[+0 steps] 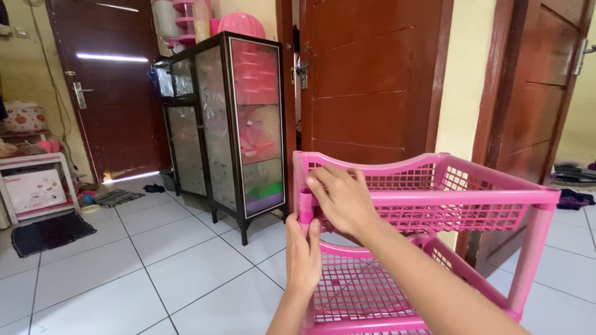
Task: The person assembles a pink plastic storage rack by inserting vertical poles into grid baskets and stacking them to form a multi-tier unit. The person then places a solid pink tray on top of the assembled rack.
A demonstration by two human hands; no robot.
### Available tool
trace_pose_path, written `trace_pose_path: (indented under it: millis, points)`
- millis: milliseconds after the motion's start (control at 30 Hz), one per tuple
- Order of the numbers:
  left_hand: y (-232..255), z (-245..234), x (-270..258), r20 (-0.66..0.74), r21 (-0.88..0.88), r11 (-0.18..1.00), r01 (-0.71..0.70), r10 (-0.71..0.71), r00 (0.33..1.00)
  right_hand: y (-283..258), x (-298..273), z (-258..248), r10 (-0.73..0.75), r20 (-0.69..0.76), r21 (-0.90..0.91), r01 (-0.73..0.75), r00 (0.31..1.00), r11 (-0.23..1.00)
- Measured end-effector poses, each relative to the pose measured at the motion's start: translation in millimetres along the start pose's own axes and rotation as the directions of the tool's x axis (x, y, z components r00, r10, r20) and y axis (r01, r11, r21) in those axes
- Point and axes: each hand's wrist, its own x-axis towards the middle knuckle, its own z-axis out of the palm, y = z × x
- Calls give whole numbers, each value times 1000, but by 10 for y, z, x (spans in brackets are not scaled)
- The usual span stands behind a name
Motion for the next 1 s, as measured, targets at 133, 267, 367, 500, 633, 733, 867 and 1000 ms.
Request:
trace_pose_path:
  millis: [133, 267, 367, 500, 633, 733, 867, 1000]
  points:
    - [-5, -42, -25, 10, -26, 997, 73, -73, 997, -26, 542, 129, -19, 230, -42, 30, 973, 999]
    - [-18, -46, -99, -13, -88, 993, 78, -79, 997, 15, 710, 295, 56, 610, 21, -87, 790, 996]
    - [12, -34, -116, -25, -64, 993, 99, -100, 995, 52, 724, 346, 59, 684, 24, -104, 727, 994]
    - [130, -34, -65, -33, -54, 983, 176, -178, 983, 99, 707, 372, 73, 700, 14, -116, 711, 993]
    - [212, -113, 80, -124, -68, 991, -113, 104, 987, 165, 678, 448, 19, 640, 196, -187, 768, 963]
    - [203, -154, 212, -42, 6, 970, -244, 244, 969, 269, 709, 516, 11, 574, 417, -304, 819, 857]
    - [105, -151, 267, -46, -56, 938, -343, 340, 939, 428, 736, 589, 70, 393, 535, -291, 917, 793]
    - [40, -91, 229, -46, -150, 955, -256, 252, 967, 448, 623, 622, 67, 258, 244, -132, 964, 961]
